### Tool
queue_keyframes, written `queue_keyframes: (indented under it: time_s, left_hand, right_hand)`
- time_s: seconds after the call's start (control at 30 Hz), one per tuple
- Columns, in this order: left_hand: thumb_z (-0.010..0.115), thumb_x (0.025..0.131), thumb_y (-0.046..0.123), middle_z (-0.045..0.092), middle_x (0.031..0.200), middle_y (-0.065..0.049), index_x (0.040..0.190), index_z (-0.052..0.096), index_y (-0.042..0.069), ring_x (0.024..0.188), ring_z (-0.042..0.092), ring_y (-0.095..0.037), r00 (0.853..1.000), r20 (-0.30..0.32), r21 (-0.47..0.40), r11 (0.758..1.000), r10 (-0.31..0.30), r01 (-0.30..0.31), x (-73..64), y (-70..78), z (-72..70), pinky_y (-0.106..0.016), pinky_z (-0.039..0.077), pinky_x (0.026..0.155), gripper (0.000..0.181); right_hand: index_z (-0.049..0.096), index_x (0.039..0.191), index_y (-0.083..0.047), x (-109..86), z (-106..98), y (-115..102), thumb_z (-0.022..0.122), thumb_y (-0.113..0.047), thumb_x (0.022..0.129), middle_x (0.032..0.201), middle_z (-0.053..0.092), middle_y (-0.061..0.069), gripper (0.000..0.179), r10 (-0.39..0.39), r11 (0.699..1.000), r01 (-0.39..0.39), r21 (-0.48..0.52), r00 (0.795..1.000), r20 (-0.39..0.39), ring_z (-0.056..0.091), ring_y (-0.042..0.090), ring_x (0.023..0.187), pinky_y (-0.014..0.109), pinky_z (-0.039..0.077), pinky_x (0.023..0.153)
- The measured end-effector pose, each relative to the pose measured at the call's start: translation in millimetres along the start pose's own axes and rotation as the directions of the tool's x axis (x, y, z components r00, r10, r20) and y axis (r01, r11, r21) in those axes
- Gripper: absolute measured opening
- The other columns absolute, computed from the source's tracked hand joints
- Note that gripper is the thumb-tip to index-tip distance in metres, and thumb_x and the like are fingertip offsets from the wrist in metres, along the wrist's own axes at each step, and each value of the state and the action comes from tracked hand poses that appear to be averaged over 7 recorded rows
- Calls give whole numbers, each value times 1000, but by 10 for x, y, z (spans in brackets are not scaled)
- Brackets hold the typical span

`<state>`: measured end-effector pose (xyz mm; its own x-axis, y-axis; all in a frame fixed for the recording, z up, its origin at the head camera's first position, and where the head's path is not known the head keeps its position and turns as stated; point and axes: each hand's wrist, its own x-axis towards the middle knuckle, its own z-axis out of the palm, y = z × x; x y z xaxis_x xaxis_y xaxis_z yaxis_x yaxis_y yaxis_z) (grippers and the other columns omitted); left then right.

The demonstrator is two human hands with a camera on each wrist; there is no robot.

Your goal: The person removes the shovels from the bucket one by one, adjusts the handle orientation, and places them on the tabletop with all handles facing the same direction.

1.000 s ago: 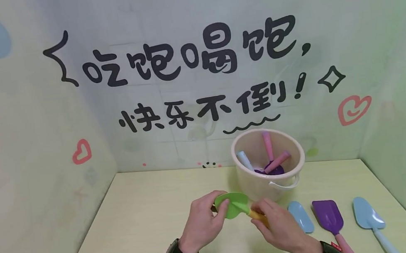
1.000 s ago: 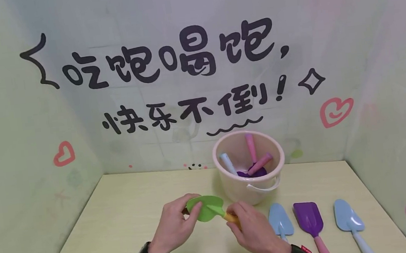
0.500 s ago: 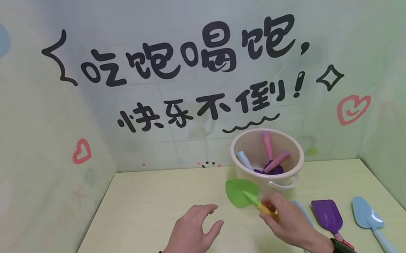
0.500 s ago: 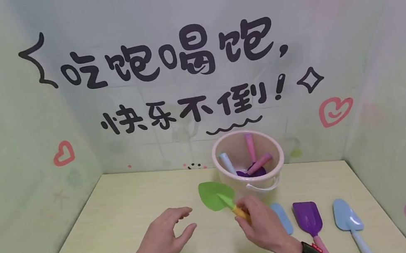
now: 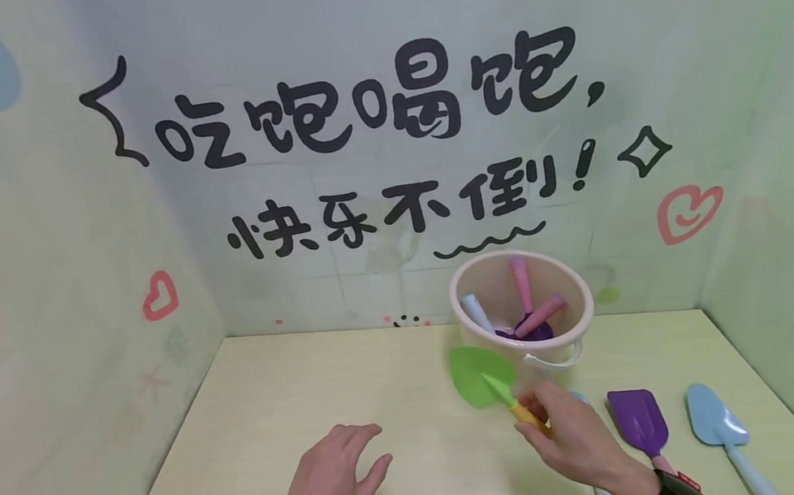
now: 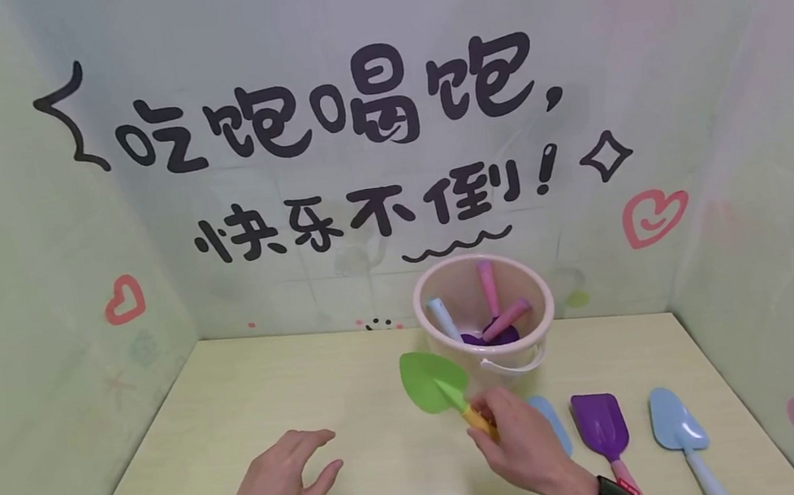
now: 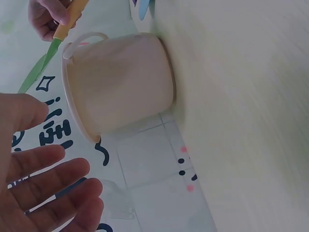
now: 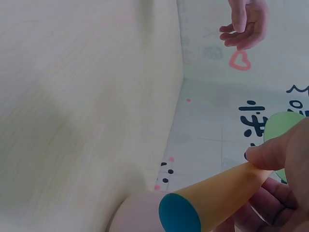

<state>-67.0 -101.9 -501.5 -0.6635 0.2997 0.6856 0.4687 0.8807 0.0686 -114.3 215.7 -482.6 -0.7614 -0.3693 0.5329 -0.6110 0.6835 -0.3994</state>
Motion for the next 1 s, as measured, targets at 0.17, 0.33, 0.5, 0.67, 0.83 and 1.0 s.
queue_keyframes:
  time_s: [0.17,0.33,0.5,0.67,0.83,1.0]
  left_hand:
    - [73,71,32,65,88,13,97,64,20,78,58,-1,999,28,9,1000,-28,28,-79,-40,-4,-15,46,59,30]
    - [72,72,33,64,88,12,98,64,20,77,57,-1,998,51,8,999,-41,41,-116,-56,-4,-15,45,59,30]
    - [72,73,33,64,87,11,98,65,19,76,57,-1,997,63,7,999,-44,44,-137,-56,10,-15,44,57,30]
    - [72,72,33,64,86,11,97,64,19,77,58,-1,997,64,19,999,-38,37,-168,-68,30,-16,45,57,29]
    - [74,71,31,63,84,10,96,64,18,76,58,-2,998,62,26,999,-32,31,-187,-80,44,-16,45,57,30]
    - [74,71,32,63,83,10,95,64,18,76,59,-2,997,71,33,999,-41,38,-202,-81,56,-16,45,57,29]
  right_hand:
    - [54,90,-15,-44,31,43,73,-11,73,73,52,-12,26,71,995,-77,57,992,103,45,-3,62,15,41,55]
    - [55,84,-15,-117,107,86,72,-19,75,72,53,-10,20,211,964,-244,105,944,252,45,-2,61,16,40,55]
    - [56,85,-10,-194,213,148,70,-24,77,74,52,-4,21,343,892,-426,149,855,388,46,5,62,18,39,53]
    - [57,85,-5,-301,306,175,70,-22,76,72,52,-1,23,441,803,-566,189,777,449,46,10,64,19,38,52]
    - [56,86,0,-402,362,202,68,-20,78,72,51,2,24,474,691,-677,253,689,549,49,12,62,24,43,51]
    - [55,87,2,-456,411,239,66,-24,81,75,52,4,29,472,651,-717,249,639,608,51,13,64,25,44,54]
